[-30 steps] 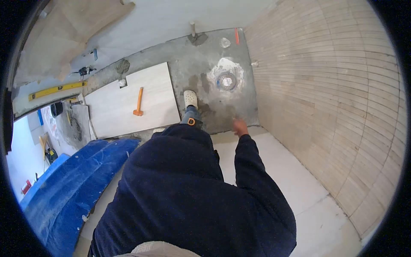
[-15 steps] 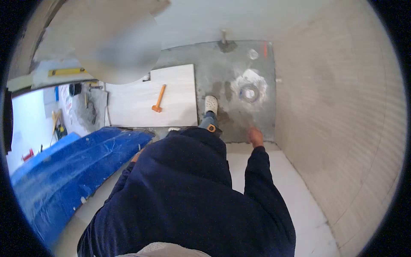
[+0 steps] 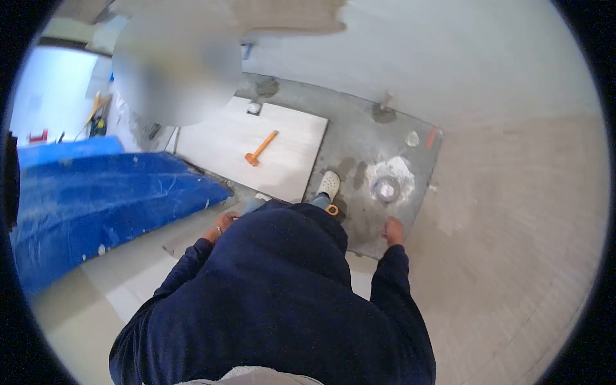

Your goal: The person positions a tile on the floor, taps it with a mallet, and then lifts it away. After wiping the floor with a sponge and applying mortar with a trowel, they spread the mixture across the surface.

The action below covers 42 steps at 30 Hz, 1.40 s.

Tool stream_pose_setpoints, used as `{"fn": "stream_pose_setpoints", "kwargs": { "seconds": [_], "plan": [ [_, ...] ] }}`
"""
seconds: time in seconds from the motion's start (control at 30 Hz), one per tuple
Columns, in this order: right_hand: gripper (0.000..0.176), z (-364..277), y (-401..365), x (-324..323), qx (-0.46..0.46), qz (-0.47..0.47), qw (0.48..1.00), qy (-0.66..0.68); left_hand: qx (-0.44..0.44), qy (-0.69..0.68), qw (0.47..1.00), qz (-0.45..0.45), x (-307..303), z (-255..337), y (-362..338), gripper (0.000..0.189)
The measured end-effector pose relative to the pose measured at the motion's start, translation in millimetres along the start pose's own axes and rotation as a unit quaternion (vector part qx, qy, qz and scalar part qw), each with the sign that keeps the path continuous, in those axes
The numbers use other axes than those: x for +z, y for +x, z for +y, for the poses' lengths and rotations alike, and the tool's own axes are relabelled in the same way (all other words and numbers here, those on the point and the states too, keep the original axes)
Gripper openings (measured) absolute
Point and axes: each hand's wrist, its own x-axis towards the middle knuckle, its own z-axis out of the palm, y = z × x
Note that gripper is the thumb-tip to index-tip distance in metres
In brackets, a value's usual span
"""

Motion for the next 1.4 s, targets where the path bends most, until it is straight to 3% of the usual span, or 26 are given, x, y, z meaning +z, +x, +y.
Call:
{"fn": "stream_pose_setpoints", "kwargs": {
  "seconds": [0.03,0.1,0.13,0.2,0.23,0.3,0.43,0.5,0.53,0.6,0.63,0.67,0.7,0.83,0.9,0.93,0.97,1.0,1.07,1.13,1.2,1.3,1.33,1.4],
  "plan": [
    [0.056,-8,5,-3,-0.009,-0.014,1.0,-0.016,-0.011,-0.014,1.0,0.015,6,-13,8,0.033],
    [0.055,-26,13,-1,-0.007,-0.011,1.0,-0.018,0.162,0.091,0.982,0.042,20,-52,33,0.034],
    [0.055,-36,18,0,-0.017,-0.025,0.999,-0.032,0.15,0.082,0.984,0.059,10,-37,21,0.034],
    [0.056,-51,25,2,-0.017,-0.015,0.999,-0.023,-0.075,-0.123,0.982,0.123,-10,-5,3,0.034],
    [0.056,-58,27,3,-0.027,-0.026,0.999,-0.034,-0.081,-0.134,0.978,0.136,-10,-16,9,0.034],
    [0.057,-72,29,8,-0.024,-0.027,0.999,-0.038,-0.058,-0.023,0.976,0.21,-11,-38,21,0.043],
    [0.058,-93,18,17,-0.034,-0.035,0.997,-0.066,-0.097,-0.026,0.968,0.231,-22,-53,20,0.045],
    [0.057,-99,16,19,-0.012,-0.038,0.998,-0.058,-0.105,0.009,0.982,0.154,-13,-78,32,0.019],
    [0.057,-99,14,18,-0.019,-0.042,0.997,-0.07,-0.11,-0.002,0.981,0.161,-3,-90,32,0.019],
    [0.051,-103,13,20,-0.018,-0.008,0.997,-0.075,0.019,-0.01,0.966,0.256,21,-104,30,0.012],
    [0.051,-110,6,24,-0.024,-0.009,0.996,-0.085,0.016,-0.02,0.965,0.261,19,-93,24,0.012],
    [0.051,-114,-3,22,-0.064,-0.033,0.988,-0.134,-0.108,-0.169,0.955,0.219,17,-81,19,0.015],
    [0.052,-119,-13,15,-0.101,-0.054,0.976,-0.183,-0.226,-0.312,0.908,0.163,20,-68,13,0.018],
    [0.032,-138,39,-12,-0.023,-0.047,0.982,-0.183,-0.187,-0.41,0.879,0.157,69,-81,2,0.018],
    [0.029,-163,50,-11,-0.021,-0.027,0.985,-0.17,-0.083,-0.351,0.919,0.161,114,-111,11,0.018],
    [0.027,-178,55,-5,-0.019,-0.011,0.988,-0.15,-0.082,-0.355,0.918,0.16,130,-120,9,0.018],
    [0.027,-194,63,0,-0.021,-0.009,0.988,-0.153,-0.083,-0.248,0.953,0.154,145,-126,6,0.021],
    [0.027,-211,69,9,-0.053,-0.013,0.986,-0.157,-0.083,-0.137,0.976,0.147,152,-129,5,0.026],
    [0.027,-241,69,35,-0.086,-0.016,0.983,-0.164,-0.103,-0.175,0.971,0.123,154,-129,1,0.029],
    [0.042,-278,53,71,-0.14,-0.061,0.962,-0.227,-0.122,-0.213,0.964,0.099,136,-120,-4,0.033],
    [0.045,-300,44,115,-0.157,-0.062,0.955,-0.244,-0.234,-0.424,0.869,0.105,91,-91,-16,0.027],
    [0.048,-330,22,191,-0.181,-0.069,0.939,-0.285,0.073,-0.509,0.854,0.076,137,-192,66,0.023],
    [0.048,-340,16,216,-0.189,-0.077,0.928,-0.31,0.078,-0.511,0.853,0.071,117,-190,74,0.023],
    [0.044,-362,5,276,-0.195,-0.073,0.928,-0.31,-0.096,-0.486,0.866,0.072,54,-185,90,0.021]
  ]
}}
